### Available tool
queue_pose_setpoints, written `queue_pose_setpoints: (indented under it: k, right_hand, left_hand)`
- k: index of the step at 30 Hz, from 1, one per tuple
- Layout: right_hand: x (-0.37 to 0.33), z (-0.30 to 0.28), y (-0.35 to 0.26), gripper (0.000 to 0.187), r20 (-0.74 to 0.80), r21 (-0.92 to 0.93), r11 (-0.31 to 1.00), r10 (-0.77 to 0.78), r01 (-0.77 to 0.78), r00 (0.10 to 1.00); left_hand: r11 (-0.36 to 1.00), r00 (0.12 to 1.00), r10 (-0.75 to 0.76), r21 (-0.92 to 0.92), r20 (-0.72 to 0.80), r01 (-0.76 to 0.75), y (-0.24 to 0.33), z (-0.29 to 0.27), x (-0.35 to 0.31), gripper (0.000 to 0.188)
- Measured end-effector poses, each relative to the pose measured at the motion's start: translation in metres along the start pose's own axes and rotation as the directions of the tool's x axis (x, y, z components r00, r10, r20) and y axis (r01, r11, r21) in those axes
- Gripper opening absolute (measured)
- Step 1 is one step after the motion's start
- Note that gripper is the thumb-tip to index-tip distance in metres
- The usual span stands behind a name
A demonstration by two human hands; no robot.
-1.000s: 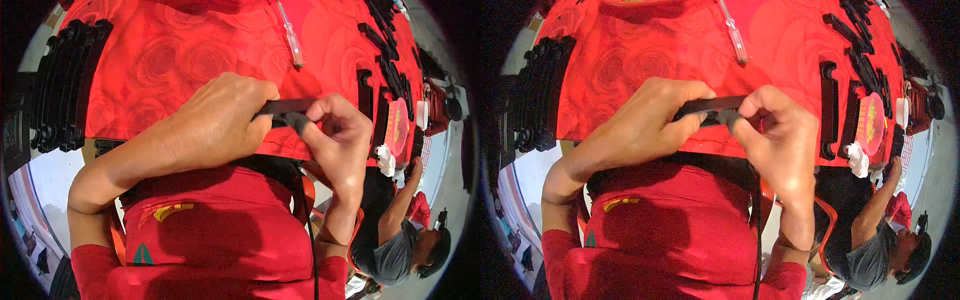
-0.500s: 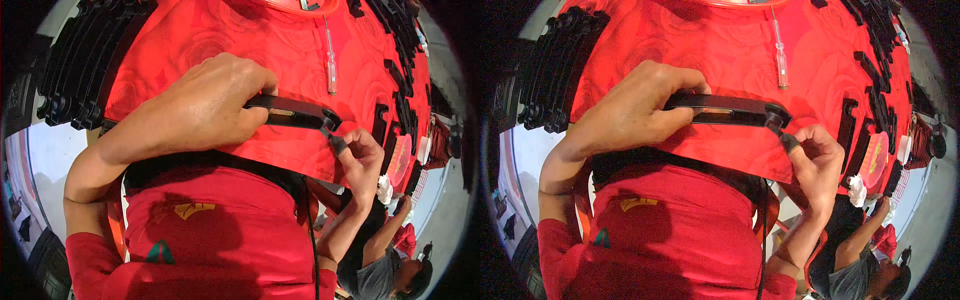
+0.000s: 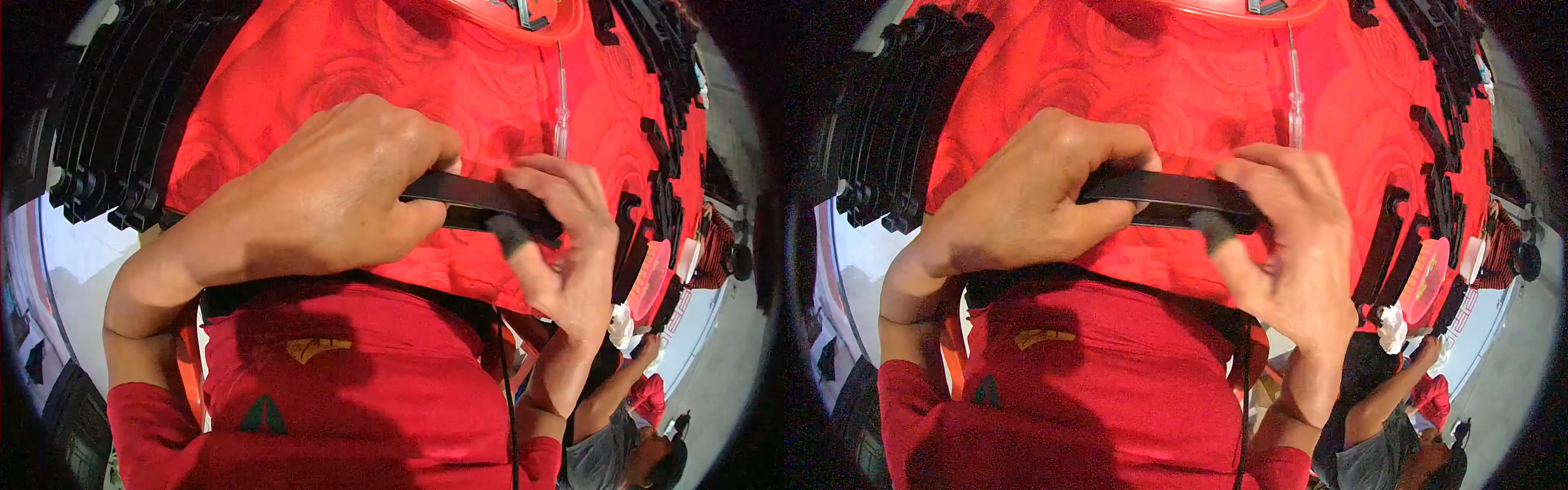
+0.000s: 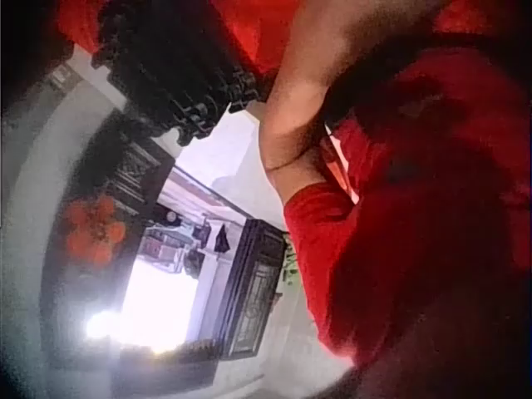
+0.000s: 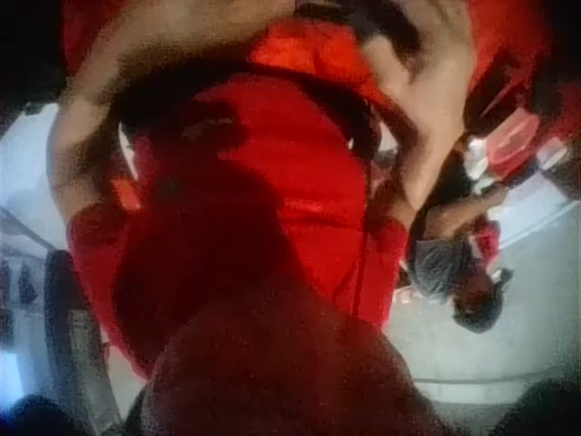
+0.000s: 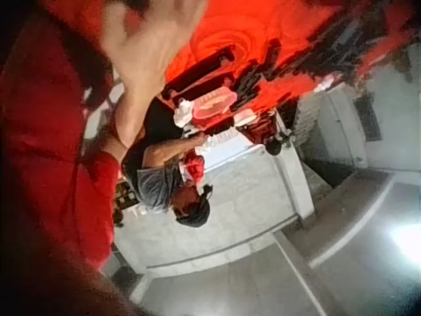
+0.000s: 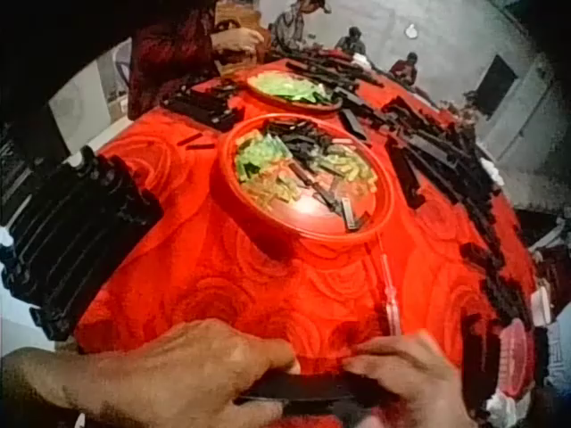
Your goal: The person assembles a black plastic component by taking small plastic pieces from a tray and fitting them into the component by hand.
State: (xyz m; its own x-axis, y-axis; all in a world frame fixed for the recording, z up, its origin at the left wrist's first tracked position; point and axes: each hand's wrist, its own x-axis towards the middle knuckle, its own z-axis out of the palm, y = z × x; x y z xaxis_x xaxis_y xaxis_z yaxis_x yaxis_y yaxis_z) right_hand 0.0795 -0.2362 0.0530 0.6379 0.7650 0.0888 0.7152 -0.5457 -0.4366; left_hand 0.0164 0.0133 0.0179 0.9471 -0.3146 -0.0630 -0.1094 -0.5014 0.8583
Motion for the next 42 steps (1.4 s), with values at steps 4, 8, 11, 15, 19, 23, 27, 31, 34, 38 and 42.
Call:
queue_pose_setpoints:
  k: [4, 8, 11, 15, 19, 23, 27, 31, 34, 38, 42]
  right_hand:
    - [0.014, 0.004, 0.002, 0.033, 0.165, 0.174, 0.978, 0.088, -0.116, 0.982]
    - [0.014, 0.005, 0.007, 0.029, 0.216, 0.212, 0.972, 0.059, -0.106, 0.975]
    - [0.011, 0.004, -0.001, 0.033, 0.182, 0.200, 0.975, 0.064, -0.101, 0.981]
    - [0.007, 0.008, -0.001, 0.035, 0.146, 0.086, 0.994, 0.056, -0.069, 0.988]
    - [-0.003, 0.005, -0.009, 0.045, -0.006, -0.093, 0.990, -0.102, 0.101, 0.995]
    - [-0.026, 0.019, -0.001, 0.056, -0.007, -0.083, 0.995, -0.061, 0.060, 0.998]
    - [-0.041, 0.029, -0.001, 0.058, -0.058, -0.074, 0.997, -0.029, 0.024, 0.998]
    - [-0.044, 0.033, 0.002, 0.065, -0.098, -0.059, 0.996, -0.067, 0.062, 0.993]
    - [-0.044, 0.035, 0.002, 0.065, -0.108, -0.041, 0.997, -0.063, 0.059, 0.992]
    - [-0.043, 0.037, 0.004, 0.064, -0.109, -0.042, 0.998, -0.054, 0.049, 0.993]
    - [-0.043, 0.038, 0.006, 0.065, -0.104, -0.041, 0.998, -0.058, 0.054, 0.993]
  left_hand:
    - [0.994, 0.996, 0.090, -0.068, 0.027, -0.088, -0.007, -0.003, 0.000, 0.025]
    - [0.982, 0.989, 0.145, -0.128, 0.020, -0.141, -0.015, -0.004, -0.002, 0.031]
    - [0.988, 0.990, 0.142, -0.066, 0.000, -0.142, -0.013, -0.003, -0.003, 0.036]
    - [0.980, 0.980, 0.201, 0.010, -0.005, -0.201, -0.010, -0.003, -0.002, 0.037]
    - [0.924, 0.914, 0.364, 0.196, -0.180, -0.330, -0.001, 0.007, -0.007, 0.036]
    - [0.892, 0.885, 0.409, 0.303, -0.224, -0.335, -0.009, 0.018, -0.014, 0.037]
    - [0.849, 0.856, 0.443, 0.432, -0.267, -0.305, -0.012, 0.026, -0.021, 0.041]
    - [0.854, 0.848, 0.442, 0.425, -0.293, -0.299, -0.017, 0.030, -0.025, 0.044]
    - [0.861, 0.836, 0.452, 0.399, -0.311, -0.316, -0.018, 0.030, -0.026, 0.046]
    - [0.860, 0.827, 0.456, 0.401, -0.330, -0.315, -0.023, 0.034, -0.025, 0.047]
    - [0.868, 0.821, 0.451, 0.385, -0.350, -0.312, -0.024, 0.033, -0.024, 0.049]
